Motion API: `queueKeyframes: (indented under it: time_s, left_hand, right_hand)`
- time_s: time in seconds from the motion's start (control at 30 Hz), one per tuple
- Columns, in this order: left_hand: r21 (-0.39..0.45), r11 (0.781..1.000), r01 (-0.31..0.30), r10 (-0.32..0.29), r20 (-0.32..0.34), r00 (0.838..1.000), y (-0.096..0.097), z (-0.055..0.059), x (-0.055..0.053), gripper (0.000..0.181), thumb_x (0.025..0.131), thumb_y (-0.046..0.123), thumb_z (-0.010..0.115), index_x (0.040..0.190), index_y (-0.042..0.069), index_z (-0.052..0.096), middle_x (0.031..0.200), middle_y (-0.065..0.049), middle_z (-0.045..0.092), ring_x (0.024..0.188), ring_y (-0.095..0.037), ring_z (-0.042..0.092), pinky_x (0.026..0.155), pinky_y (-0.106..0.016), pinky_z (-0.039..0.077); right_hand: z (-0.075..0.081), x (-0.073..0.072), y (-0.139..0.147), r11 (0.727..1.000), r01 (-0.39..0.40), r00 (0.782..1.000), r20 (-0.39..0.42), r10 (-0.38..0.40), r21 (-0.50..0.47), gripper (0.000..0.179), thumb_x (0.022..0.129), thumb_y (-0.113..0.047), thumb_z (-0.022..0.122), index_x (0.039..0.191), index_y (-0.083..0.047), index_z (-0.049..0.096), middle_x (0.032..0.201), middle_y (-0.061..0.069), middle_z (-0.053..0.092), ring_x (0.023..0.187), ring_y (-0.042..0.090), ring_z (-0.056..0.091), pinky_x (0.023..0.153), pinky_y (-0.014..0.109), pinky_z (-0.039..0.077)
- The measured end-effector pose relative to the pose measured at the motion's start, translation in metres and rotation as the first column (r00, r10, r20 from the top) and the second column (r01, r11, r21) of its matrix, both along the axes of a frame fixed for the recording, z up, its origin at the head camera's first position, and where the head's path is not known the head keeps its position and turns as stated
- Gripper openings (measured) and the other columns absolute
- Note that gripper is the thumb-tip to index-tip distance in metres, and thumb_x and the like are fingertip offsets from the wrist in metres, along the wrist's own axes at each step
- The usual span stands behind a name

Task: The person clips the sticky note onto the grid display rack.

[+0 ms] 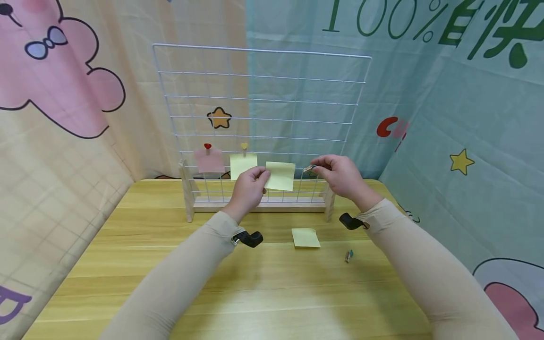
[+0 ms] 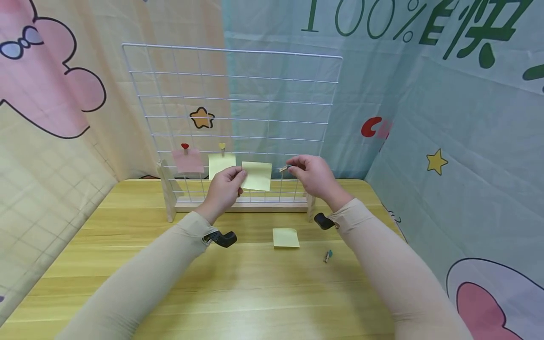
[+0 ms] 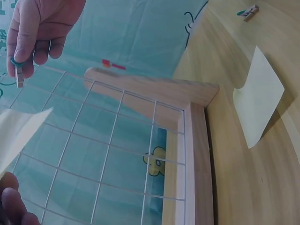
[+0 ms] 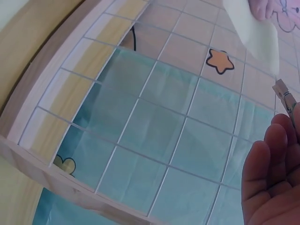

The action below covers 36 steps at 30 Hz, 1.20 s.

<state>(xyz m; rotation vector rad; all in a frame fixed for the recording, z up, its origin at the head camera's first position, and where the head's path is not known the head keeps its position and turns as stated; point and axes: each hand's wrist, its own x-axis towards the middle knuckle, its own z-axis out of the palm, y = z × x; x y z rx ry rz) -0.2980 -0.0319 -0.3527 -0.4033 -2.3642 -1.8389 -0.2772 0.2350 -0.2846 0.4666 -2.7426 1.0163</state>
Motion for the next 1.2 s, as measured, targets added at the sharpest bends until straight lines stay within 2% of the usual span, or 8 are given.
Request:
queueKeyframes:
  time_s: [0.17, 0.27, 0.4, 0.57, 0.67, 0.77, 0.9, 1.2]
  left_hand:
    - [-0.008, 0.999, -0.046, 0.046, 0.047, 0.998, 0.005, 0.008, -0.004, 0.034, 0.111, 0.031, 0.055, 0.135, 0.01, 0.068, 0.129, -0.009, 0.068, 0.085, -0.03, 0.07, 0.068, -0.027, 0.055]
    - [-0.013, 0.998, -0.061, 0.062, 0.069, 0.996, 0.01, 0.013, -0.007, 0.036, 0.111, 0.03, 0.054, 0.139, 0.01, 0.066, 0.131, -0.009, 0.068, 0.088, -0.032, 0.072, 0.065, -0.027, 0.054]
    - [0.013, 0.997, -0.075, 0.073, 0.109, 0.991, 0.016, 0.016, -0.011, 0.034, 0.112, 0.028, 0.053, 0.138, 0.011, 0.066, 0.122, -0.008, 0.067, 0.083, -0.023, 0.069, 0.063, -0.026, 0.052]
    - [0.054, 0.994, -0.099, 0.089, 0.161, 0.983, 0.02, 0.014, -0.017, 0.035, 0.113, 0.028, 0.051, 0.142, 0.012, 0.064, 0.128, -0.009, 0.065, 0.084, -0.018, 0.069, 0.06, -0.024, 0.051]
    - [0.056, 0.992, -0.114, 0.104, 0.161, 0.981, 0.022, 0.012, -0.022, 0.036, 0.113, 0.028, 0.051, 0.142, 0.011, 0.063, 0.131, -0.01, 0.065, 0.083, -0.017, 0.068, 0.061, -0.024, 0.052]
    - [0.045, 0.991, -0.124, 0.116, 0.154, 0.981, 0.022, 0.009, -0.026, 0.036, 0.113, 0.028, 0.051, 0.141, 0.011, 0.064, 0.13, -0.01, 0.066, 0.082, -0.016, 0.068, 0.062, -0.024, 0.053]
    - [0.047, 0.991, -0.126, 0.117, 0.158, 0.98, 0.021, 0.004, -0.03, 0.036, 0.113, 0.028, 0.051, 0.141, 0.011, 0.064, 0.129, -0.01, 0.066, 0.083, -0.017, 0.068, 0.064, -0.025, 0.054]
    - [0.02, 0.989, -0.147, 0.145, 0.1, 0.984, 0.021, 0.0, -0.035, 0.036, 0.112, 0.032, 0.052, 0.138, 0.012, 0.067, 0.122, -0.009, 0.068, 0.084, -0.024, 0.069, 0.06, -0.025, 0.053]
  right_hand:
    - [0.006, -0.011, -0.009, 0.999, 0.01, 1.0, -0.017, -0.009, 0.038, 0.027, 0.109, -0.018, 0.06, 0.131, -0.006, 0.071, 0.12, 0.015, 0.076, 0.101, 0.03, 0.07, 0.075, 0.038, 0.05]
    - [0.01, -0.016, -0.015, 0.998, 0.03, 0.999, -0.047, -0.028, 0.056, 0.027, 0.109, -0.019, 0.06, 0.13, -0.007, 0.072, 0.12, 0.013, 0.076, 0.089, 0.027, 0.066, 0.069, 0.037, 0.046]
    - [0.015, -0.022, -0.026, 0.992, 0.063, 0.994, -0.094, -0.052, 0.114, 0.026, 0.109, -0.021, 0.061, 0.128, -0.01, 0.075, 0.119, 0.01, 0.077, 0.072, 0.021, 0.058, 0.065, 0.035, 0.046]
    - [0.021, -0.034, -0.042, 0.977, 0.071, 0.989, -0.142, -0.043, 0.199, 0.027, 0.109, -0.023, 0.061, 0.127, -0.012, 0.077, 0.12, 0.009, 0.077, 0.062, 0.021, 0.053, 0.062, 0.034, 0.044]
    - [0.023, -0.041, -0.051, 0.965, 0.081, 0.987, -0.152, -0.043, 0.25, 0.028, 0.109, -0.024, 0.059, 0.127, -0.012, 0.076, 0.123, 0.009, 0.077, 0.07, 0.024, 0.058, 0.067, 0.036, 0.048]
    - [0.024, -0.048, -0.059, 0.954, 0.089, 0.989, -0.14, -0.05, 0.287, 0.029, 0.11, -0.024, 0.058, 0.129, -0.012, 0.075, 0.127, 0.008, 0.076, 0.09, 0.025, 0.069, 0.078, 0.038, 0.054]
    - [0.024, -0.054, -0.067, 0.948, 0.095, 0.991, -0.123, -0.06, 0.305, 0.03, 0.111, -0.023, 0.056, 0.132, -0.013, 0.074, 0.132, 0.008, 0.074, 0.112, 0.026, 0.071, 0.088, 0.041, 0.057]
    - [0.02, -0.06, -0.075, 0.942, 0.102, 0.988, -0.143, -0.058, 0.32, 0.029, 0.111, -0.021, 0.056, 0.13, -0.011, 0.074, 0.13, 0.008, 0.075, 0.118, 0.027, 0.07, 0.097, 0.043, 0.058]
